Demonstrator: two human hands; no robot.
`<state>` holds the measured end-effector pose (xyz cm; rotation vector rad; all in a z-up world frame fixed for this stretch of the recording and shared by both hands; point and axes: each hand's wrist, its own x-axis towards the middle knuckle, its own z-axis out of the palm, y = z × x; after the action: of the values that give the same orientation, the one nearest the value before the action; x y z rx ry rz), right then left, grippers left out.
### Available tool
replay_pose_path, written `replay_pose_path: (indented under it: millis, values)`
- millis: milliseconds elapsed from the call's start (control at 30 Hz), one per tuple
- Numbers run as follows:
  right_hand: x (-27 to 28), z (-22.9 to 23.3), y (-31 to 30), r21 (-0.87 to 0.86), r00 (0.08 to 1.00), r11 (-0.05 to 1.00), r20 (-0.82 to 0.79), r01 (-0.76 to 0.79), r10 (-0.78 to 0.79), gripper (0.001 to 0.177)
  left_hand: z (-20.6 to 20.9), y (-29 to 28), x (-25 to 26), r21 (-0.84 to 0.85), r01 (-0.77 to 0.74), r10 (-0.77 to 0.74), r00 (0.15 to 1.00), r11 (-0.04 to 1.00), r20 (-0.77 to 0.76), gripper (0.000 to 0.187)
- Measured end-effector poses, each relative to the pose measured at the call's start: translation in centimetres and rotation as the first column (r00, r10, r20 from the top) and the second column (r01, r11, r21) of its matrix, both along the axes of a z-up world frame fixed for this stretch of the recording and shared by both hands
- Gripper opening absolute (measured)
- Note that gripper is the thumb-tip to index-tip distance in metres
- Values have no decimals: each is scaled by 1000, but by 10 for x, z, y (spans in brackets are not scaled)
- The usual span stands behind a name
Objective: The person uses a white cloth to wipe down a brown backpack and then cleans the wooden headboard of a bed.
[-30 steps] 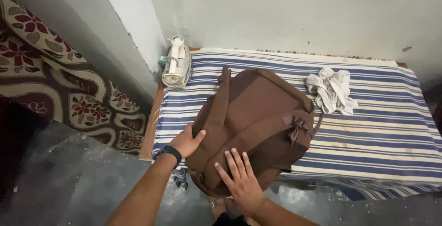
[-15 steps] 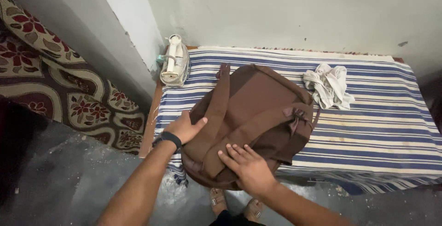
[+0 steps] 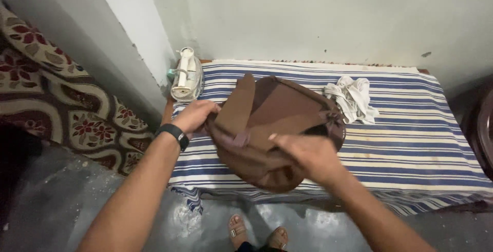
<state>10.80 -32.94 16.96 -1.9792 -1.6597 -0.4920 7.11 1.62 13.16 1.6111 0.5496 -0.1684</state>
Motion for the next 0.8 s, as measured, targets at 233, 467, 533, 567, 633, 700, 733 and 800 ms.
replay_pose_path:
  millis: [233, 467, 533, 567, 633, 700, 733, 800]
  values:
    - [64, 70, -10, -50, 867, 866, 69, 498, -494, 49, 72, -17, 30, -141, -72, 103, 967, 987, 232, 24]
    - [158, 117, -13, 115, 733, 729, 15, 675, -680, 22, 114, -31, 112, -386, -62, 197, 926, 920, 321, 34]
    - [177, 125, -12, 138, 669, 660, -27, 739, -743, 19, 123, -42, 136, -458, -40, 213, 919, 888, 333, 40]
    - [180, 127, -10, 93, 590, 583, -164, 807, -791, 19, 123, -47, 145, -434, -2, 181, 910, 901, 372, 46]
    - [200, 119, -14, 32, 483, 496, -293, 867, -825, 21, 124, -61, 159, -409, 43, 141, 902, 911, 407, 52]
    - [234, 104, -25, 190, 568, 537, -207, 822, -797, 26, 130, -76, 170, -145, 112, -19, 848, 983, 530, 65]
    - [243, 103, -26, 195, 563, 530, -205, 825, -801, 26, 129, -81, 178, -143, 121, -26, 845, 982, 534, 65]
    - [264, 99, -26, 6, 427, 475, -448, 880, -785, 29, 124, -90, 194, 136, 53, -114, 863, 989, 492, 92]
